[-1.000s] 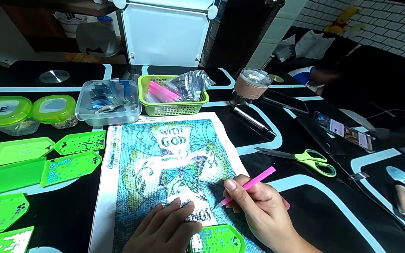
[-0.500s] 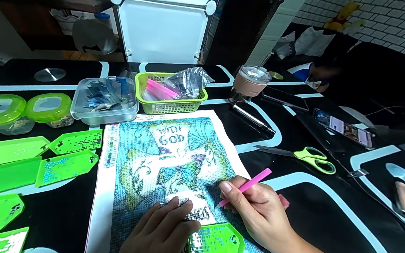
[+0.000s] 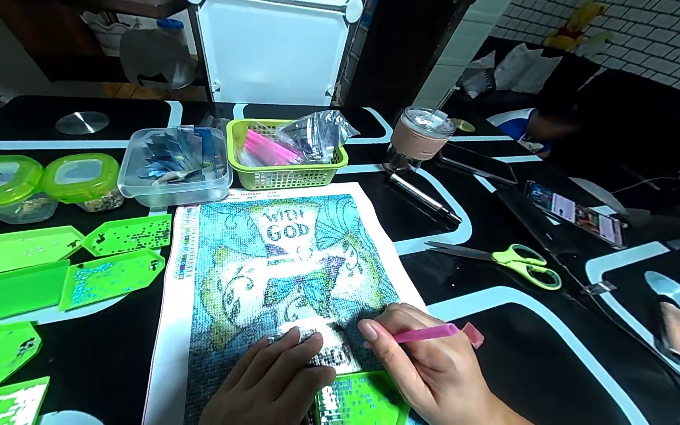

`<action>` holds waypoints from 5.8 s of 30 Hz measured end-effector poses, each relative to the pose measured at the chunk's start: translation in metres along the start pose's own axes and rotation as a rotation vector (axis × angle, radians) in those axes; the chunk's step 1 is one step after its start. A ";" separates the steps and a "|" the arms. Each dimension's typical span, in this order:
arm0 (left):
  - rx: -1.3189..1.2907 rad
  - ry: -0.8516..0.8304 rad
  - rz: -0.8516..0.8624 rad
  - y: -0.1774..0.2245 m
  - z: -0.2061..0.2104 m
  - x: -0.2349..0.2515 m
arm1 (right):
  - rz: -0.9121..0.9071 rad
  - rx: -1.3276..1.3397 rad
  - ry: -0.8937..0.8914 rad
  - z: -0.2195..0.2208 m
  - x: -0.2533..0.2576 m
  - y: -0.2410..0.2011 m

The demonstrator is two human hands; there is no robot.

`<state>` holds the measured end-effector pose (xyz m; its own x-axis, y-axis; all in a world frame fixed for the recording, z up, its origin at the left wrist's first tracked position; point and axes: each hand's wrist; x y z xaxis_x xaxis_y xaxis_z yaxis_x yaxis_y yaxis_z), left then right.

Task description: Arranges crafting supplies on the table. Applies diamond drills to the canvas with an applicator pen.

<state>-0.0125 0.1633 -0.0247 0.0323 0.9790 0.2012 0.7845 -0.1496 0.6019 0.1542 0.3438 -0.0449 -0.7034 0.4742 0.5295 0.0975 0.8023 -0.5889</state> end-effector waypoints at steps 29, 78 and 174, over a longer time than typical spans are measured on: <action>-0.016 0.014 0.004 -0.002 0.002 0.000 | 0.118 0.327 -0.146 -0.003 -0.010 -0.014; -0.020 0.021 0.001 -0.002 0.002 -0.001 | 0.085 0.399 -0.099 -0.001 -0.009 -0.014; 0.002 0.037 0.013 -0.002 0.004 -0.001 | 0.094 0.370 -0.200 0.000 -0.002 -0.019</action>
<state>-0.0117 0.1631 -0.0290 0.0199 0.9712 0.2376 0.7856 -0.1621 0.5971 0.1539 0.3276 -0.0348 -0.8298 0.4302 0.3555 -0.0655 0.5576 -0.8275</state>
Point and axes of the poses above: each hand's wrist, its own x-axis towards the middle knuckle, its own z-axis out of the palm, y = z × x, and after that the axes turned 7 degrees about z, right-handed
